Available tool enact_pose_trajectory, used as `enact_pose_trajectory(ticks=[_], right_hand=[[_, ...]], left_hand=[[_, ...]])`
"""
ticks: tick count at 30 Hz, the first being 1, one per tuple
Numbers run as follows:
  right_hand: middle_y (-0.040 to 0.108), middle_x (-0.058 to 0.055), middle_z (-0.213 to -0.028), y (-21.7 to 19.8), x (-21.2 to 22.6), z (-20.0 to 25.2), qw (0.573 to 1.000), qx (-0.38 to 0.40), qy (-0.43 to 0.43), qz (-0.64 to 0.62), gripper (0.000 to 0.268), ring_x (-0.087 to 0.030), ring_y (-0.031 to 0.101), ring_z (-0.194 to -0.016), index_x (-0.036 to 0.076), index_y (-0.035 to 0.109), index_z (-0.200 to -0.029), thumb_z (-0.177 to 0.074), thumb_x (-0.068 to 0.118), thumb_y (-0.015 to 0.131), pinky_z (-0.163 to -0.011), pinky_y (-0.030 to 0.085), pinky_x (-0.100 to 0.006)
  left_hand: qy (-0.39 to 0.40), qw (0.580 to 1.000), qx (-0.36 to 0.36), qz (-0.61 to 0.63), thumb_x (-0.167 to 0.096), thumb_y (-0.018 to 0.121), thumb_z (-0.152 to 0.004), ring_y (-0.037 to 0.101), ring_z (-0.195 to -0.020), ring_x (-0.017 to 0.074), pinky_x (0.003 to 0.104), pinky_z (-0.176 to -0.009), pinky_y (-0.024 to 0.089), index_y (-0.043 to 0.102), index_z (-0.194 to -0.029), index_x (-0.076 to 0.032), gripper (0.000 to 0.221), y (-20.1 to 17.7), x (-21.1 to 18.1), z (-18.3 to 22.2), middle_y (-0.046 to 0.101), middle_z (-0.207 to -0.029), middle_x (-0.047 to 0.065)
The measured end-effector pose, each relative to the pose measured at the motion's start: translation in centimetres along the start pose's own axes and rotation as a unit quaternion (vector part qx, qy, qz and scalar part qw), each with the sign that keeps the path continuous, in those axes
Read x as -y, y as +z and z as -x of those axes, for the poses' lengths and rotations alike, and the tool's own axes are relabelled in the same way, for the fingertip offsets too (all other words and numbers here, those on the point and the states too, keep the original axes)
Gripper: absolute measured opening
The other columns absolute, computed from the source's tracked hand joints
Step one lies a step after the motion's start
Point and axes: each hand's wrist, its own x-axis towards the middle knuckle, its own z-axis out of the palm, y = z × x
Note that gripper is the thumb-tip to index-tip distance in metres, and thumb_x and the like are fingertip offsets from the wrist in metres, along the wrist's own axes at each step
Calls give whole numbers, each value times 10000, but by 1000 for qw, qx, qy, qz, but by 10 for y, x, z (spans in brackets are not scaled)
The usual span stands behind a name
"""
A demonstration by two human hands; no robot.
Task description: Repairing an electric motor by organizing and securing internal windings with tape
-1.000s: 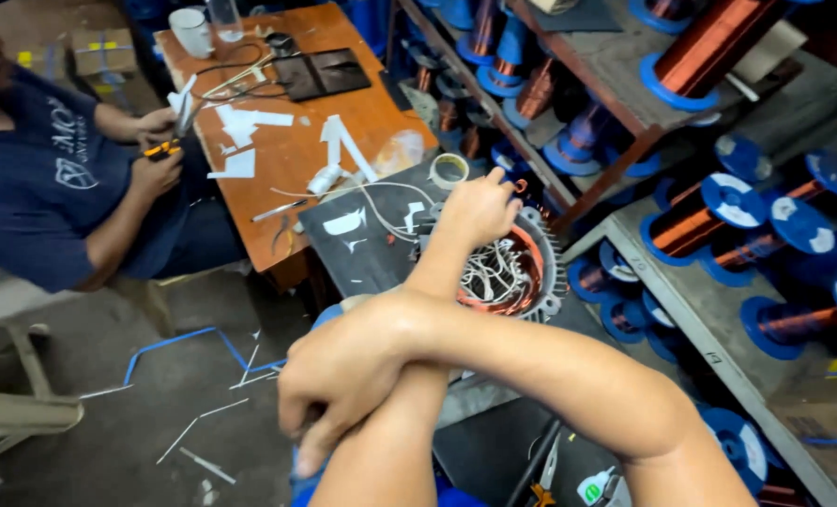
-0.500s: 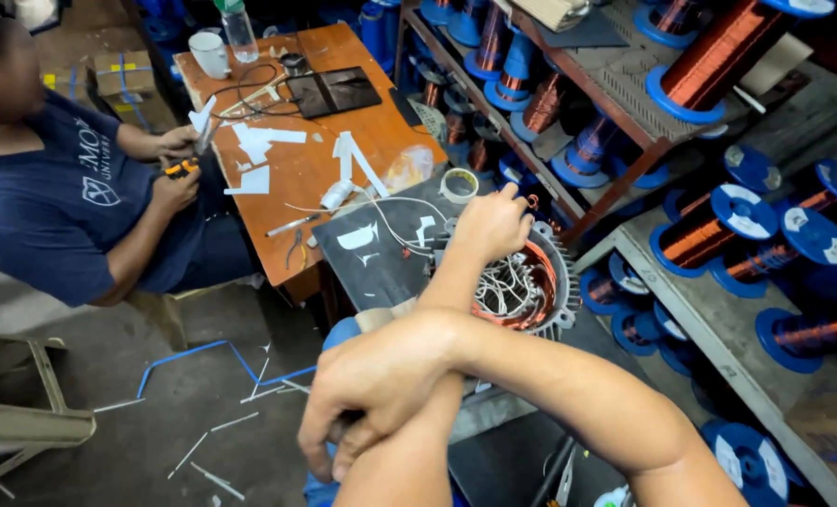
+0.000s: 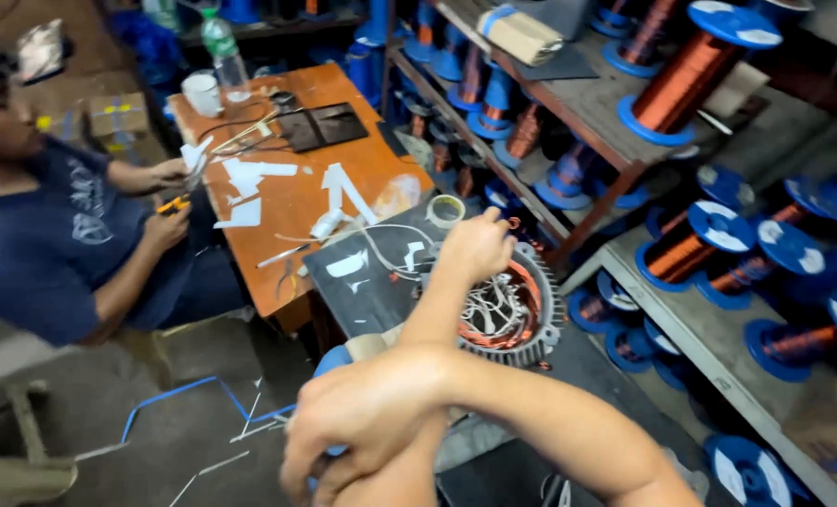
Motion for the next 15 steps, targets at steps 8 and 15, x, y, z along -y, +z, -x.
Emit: enact_pose_trajectory(ticks=[8,15], right_hand=[[799,-135,-1073,-16,11,112,921,-385,19,52,220,-405,796,-1022,150,770,-1258,-1101,282,691,-901,658,-544],[792,-99,-1021,64,-70,271,585,-644,445,213,158,-327,761,-1004,200,842,-1178,-1051,240,757,-859,611,-459]], left_hand=[[-47,995,-13,88,-301,591,-998,758,-929,495,602,-834,622,788,-987,-67,306,-10,15,-2,673,-1093,169],[-153,977,0,147,-355,710,-950,775,-1046,400,537,-888,641,828,-1028,-247,178,13,40,-23,722,-1076,50]])
